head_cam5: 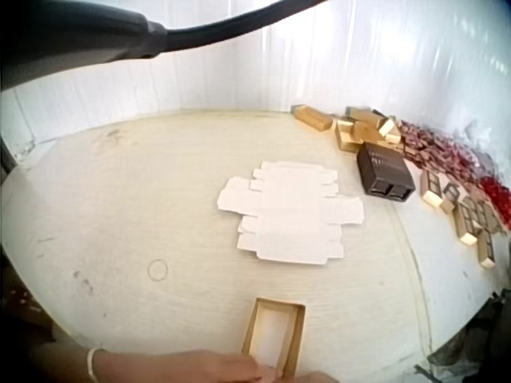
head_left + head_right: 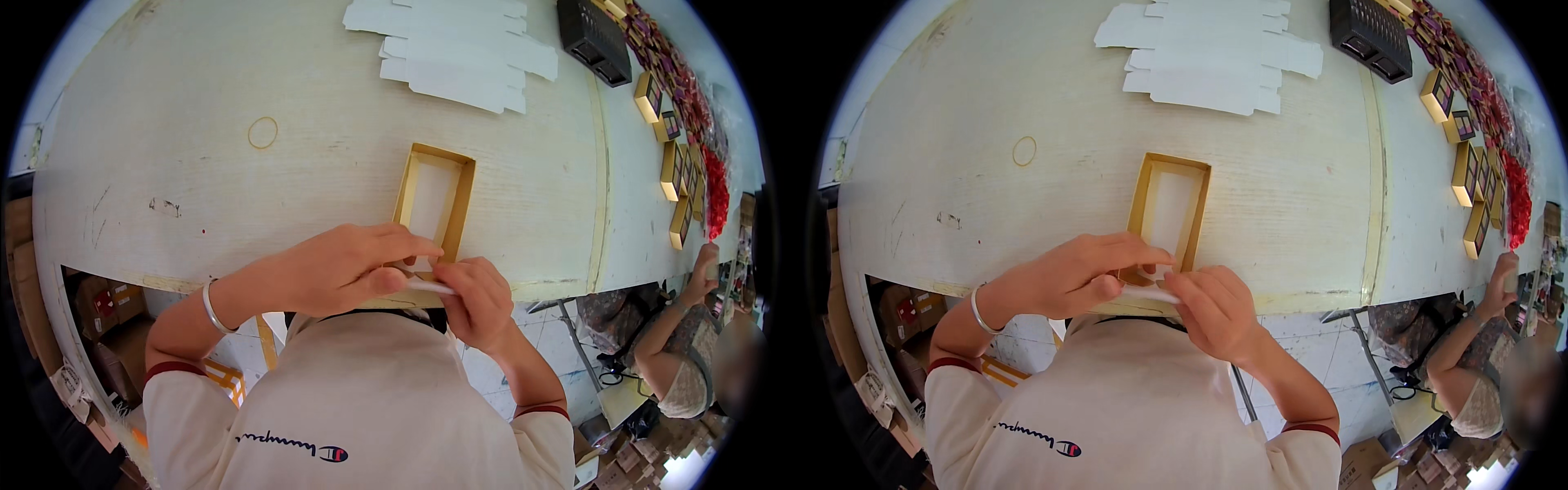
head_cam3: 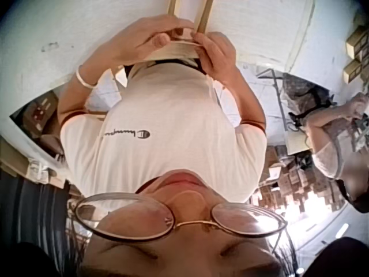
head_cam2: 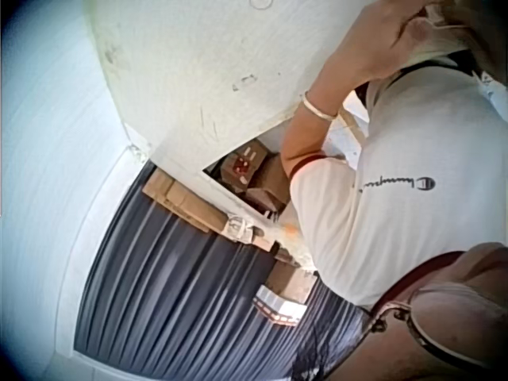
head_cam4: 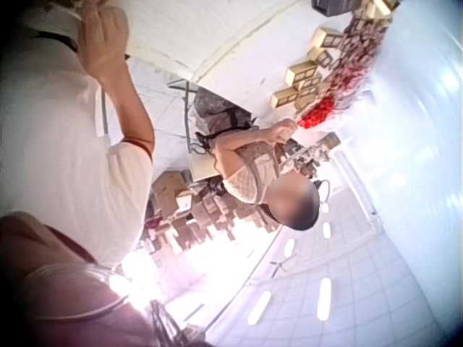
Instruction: The person folds flat cardboard pieces into small rectangular boxes by hand. They repeatedly fold the side flaps and tuck them to form the box shape, then place the finished boxes on the table.
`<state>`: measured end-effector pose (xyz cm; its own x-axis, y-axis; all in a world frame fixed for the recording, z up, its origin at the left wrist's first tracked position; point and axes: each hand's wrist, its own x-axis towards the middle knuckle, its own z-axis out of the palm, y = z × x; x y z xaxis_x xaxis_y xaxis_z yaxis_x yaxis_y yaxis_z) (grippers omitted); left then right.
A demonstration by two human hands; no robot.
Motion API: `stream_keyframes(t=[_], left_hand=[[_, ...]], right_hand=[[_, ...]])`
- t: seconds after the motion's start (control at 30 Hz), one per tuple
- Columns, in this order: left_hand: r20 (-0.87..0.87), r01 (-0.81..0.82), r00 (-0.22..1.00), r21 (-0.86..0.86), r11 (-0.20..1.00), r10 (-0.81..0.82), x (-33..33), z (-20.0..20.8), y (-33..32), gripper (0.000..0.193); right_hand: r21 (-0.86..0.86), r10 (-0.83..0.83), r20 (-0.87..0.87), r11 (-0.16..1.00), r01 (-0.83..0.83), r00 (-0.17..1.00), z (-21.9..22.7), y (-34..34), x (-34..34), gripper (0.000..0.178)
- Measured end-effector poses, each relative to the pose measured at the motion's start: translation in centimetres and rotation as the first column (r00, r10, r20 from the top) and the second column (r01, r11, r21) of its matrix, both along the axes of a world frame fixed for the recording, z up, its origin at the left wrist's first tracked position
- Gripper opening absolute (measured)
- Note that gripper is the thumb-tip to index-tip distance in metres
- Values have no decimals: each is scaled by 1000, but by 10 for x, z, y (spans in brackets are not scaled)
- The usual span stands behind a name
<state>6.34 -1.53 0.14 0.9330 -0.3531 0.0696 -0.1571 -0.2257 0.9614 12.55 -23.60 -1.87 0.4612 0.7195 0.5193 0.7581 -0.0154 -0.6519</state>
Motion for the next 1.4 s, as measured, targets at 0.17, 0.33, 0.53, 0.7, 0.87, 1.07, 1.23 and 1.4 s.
stream_keyframes(t=[0.17, 0.33, 0.53, 0.7, 0.87, 1.07, 1.23, 1.4], left_hand=[[-116, -5, 993, 161, 987, 24, -6, 13, -7, 35], [142, -185, 975, 107, 977, 169, -13, -9, -22, 32], [136, -322, 943, 160, 933, 302, -16, -1, -24, 29], [654, -519, 756, 587, 622, 14, -23, 3, -29, 18], [539, -459, 831, 525, 717, 138, -20, 1, -33, 17], [288, -252, 954, 618, 744, 84, -18, 9, -32, 14], [338, -216, 940, 710, 671, -55, -12, 15, -24, 12], [342, -150, 926, 719, 678, -158, -9, 12, -18, 11]], right_hand=[[26, -48, -263, 998, 57, 963, 3, 11, -7, 41], [25, -68, -241, 997, 77, 968, -1, 14, -5, 37], [-51, -111, 141, 992, 119, 984, -3, 14, -4, 21], [-174, -75, 434, 971, 165, 898, 0, 9, 1, 22], [-231, -58, 359, 962, 149, 932, 6, 13, -2, 25], [-470, -2, 214, 876, 105, 977, 27, 21, -1, 17], [-574, 27, 77, 818, 22, 997, 38, 23, 2, 17], [-381, 13, -49, 924, -31, 999, 14, 13, -2, 27]])
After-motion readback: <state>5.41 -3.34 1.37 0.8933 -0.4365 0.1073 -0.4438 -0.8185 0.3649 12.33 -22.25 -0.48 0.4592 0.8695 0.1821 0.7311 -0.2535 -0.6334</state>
